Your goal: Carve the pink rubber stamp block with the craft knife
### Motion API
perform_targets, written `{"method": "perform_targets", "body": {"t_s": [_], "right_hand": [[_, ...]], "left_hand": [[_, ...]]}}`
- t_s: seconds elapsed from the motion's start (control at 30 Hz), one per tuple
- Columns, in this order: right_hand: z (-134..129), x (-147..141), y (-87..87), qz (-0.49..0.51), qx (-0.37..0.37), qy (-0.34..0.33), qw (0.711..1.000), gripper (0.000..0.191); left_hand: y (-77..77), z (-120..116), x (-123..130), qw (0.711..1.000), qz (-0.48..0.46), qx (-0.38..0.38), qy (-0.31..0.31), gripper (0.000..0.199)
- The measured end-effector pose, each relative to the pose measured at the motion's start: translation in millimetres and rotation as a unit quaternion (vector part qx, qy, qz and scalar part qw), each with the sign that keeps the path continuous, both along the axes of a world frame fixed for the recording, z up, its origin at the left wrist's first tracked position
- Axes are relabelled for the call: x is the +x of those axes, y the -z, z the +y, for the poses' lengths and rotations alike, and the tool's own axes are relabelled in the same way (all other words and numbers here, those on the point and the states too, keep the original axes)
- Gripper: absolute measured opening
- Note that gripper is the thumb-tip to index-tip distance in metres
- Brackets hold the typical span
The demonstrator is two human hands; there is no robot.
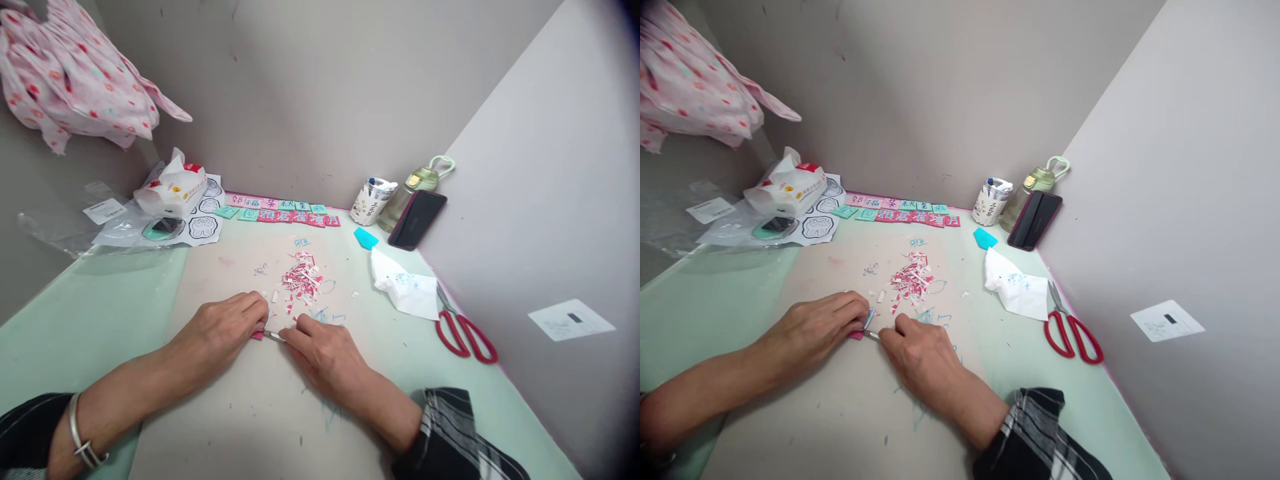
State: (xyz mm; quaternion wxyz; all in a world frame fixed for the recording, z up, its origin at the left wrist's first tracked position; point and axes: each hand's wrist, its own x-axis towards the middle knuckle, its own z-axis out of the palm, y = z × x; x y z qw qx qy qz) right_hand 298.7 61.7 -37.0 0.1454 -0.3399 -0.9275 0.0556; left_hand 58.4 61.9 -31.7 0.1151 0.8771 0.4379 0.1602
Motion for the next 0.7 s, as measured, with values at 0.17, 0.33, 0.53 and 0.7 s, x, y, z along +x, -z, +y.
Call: {"method": "perform_targets", "body": {"t_s": [0.17, 0.33, 0.53, 0.7], "right_hand": [[-1, 0, -0.7, 0.004, 0.006, -0.005, 1.000, 0.021], [0, 0, -2.1, 0.000, 0.010, -0.010, 1.000, 0.022], [0, 1, -1.3, -0.020, 0.027, -0.012, 0.999, 0.022], [-1, -1, -0.2, -0.027, 0.038, -0.012, 0.999, 0.018]], "left_hand": [[3.6, 2, 1, 1.000, 0.013, 0.018, 0.003, 0.025], [7.2, 3, 1, 1.000, -0.006, 0.013, -0.006, 0.028], [1.3, 18, 2, 0.992, -0.093, -0.029, -0.079, 0.016], [-8.1, 32, 3, 0.967, -0.181, -0.096, -0.149, 0.023]]}}
